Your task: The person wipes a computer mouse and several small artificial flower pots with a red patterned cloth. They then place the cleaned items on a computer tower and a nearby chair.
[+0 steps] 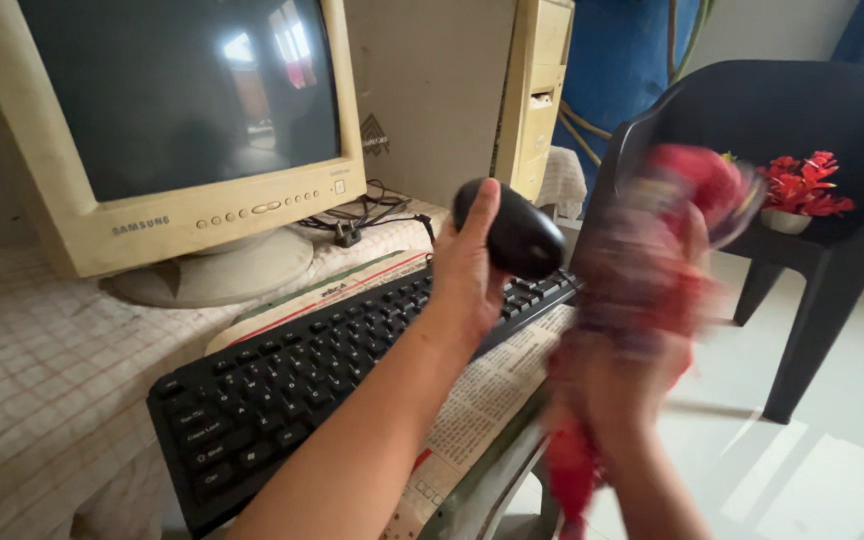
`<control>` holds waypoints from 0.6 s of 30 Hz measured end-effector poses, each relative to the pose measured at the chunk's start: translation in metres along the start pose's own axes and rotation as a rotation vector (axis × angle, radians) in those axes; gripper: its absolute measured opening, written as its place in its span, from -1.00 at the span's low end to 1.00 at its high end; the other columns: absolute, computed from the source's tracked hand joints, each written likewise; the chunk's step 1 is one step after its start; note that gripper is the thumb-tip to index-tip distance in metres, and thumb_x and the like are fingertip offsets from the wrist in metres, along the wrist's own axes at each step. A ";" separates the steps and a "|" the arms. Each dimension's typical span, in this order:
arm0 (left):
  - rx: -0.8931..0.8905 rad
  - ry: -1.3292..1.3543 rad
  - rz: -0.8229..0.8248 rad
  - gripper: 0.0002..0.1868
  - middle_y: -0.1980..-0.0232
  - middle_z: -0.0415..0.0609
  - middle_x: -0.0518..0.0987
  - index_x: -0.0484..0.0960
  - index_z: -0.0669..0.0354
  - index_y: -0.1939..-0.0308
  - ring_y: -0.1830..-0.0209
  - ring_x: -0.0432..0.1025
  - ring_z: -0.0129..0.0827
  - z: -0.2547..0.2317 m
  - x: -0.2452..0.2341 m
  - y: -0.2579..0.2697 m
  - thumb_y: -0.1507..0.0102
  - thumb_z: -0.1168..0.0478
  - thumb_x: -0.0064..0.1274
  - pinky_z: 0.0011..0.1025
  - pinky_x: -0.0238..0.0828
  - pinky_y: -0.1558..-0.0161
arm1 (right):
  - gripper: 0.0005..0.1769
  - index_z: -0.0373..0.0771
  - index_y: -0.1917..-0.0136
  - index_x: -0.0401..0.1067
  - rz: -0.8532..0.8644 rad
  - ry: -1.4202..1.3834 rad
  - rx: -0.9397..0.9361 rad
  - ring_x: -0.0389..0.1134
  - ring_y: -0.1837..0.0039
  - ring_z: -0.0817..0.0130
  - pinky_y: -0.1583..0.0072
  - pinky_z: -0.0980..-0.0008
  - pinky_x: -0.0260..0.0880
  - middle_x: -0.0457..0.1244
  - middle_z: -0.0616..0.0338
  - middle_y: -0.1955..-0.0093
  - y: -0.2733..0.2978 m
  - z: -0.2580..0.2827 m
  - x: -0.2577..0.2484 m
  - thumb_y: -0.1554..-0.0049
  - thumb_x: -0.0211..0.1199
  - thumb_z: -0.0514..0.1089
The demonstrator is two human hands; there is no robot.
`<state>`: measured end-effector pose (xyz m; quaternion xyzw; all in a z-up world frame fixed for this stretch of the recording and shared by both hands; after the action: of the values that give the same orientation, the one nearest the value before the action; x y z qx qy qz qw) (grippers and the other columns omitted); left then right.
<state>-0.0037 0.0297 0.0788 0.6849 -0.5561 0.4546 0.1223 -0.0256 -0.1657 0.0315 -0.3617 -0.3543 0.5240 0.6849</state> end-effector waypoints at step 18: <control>0.232 0.253 0.075 -0.42 -0.11 0.19 0.61 0.25 0.21 -0.31 0.00 0.61 0.03 -0.046 -0.002 0.000 -0.34 -0.03 0.02 -0.02 0.66 0.00 | -0.45 -0.19 -0.48 0.28 0.224 0.256 0.231 0.39 -0.18 0.07 -0.15 0.20 0.41 0.34 -0.01 -0.23 0.053 -0.112 -0.037 -0.22 0.16 -0.14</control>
<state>-0.0265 0.0622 0.1029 0.6106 -0.5051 0.6026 0.0944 0.0394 -0.2055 -0.0734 -0.3815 -0.1593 0.5838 0.6987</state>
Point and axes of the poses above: each hand's wrist, its own y-axis away from the middle knuckle, its own x-axis out of the palm, z = x × y, the point moved 6 cm from there along -y, towards the middle knuckle
